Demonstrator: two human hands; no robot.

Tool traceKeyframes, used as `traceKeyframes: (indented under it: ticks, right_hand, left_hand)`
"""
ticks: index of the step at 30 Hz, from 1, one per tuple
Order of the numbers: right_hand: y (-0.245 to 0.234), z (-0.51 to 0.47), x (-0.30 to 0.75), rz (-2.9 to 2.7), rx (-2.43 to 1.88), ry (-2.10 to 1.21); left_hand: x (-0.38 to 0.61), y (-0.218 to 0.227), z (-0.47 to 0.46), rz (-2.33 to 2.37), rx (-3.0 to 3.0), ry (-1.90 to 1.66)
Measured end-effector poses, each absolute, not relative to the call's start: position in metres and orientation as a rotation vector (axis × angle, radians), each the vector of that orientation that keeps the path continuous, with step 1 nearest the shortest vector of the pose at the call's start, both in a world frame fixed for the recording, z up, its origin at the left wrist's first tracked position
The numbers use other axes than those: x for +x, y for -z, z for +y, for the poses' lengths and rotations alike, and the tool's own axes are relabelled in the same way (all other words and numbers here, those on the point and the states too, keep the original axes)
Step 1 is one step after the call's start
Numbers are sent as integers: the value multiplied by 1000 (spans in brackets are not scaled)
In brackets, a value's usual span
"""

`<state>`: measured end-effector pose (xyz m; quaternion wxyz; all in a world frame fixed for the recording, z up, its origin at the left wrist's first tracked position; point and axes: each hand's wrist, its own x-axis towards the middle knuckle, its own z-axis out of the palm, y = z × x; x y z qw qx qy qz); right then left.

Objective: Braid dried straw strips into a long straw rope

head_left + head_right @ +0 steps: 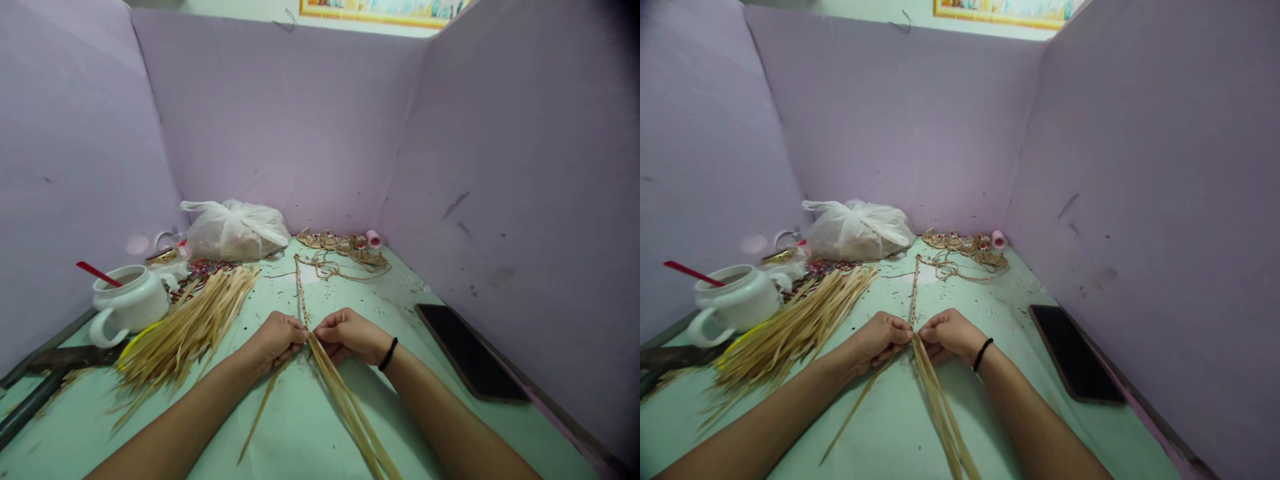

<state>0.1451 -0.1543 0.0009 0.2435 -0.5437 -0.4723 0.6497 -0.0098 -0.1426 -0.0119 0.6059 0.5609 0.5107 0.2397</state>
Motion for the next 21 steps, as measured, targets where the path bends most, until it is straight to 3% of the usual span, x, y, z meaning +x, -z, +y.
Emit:
traceKeyframes:
  ticks: [13, 21]
  right_hand:
    - [11, -145, 137, -1310, -1543, -1629]
    - [6, -141, 147, -1374, -1355, -1796]
  left_hand:
    - [-10, 14, -139, 1202, 1355, -505]
    - [-13, 14, -136, 1195, 1413, -504]
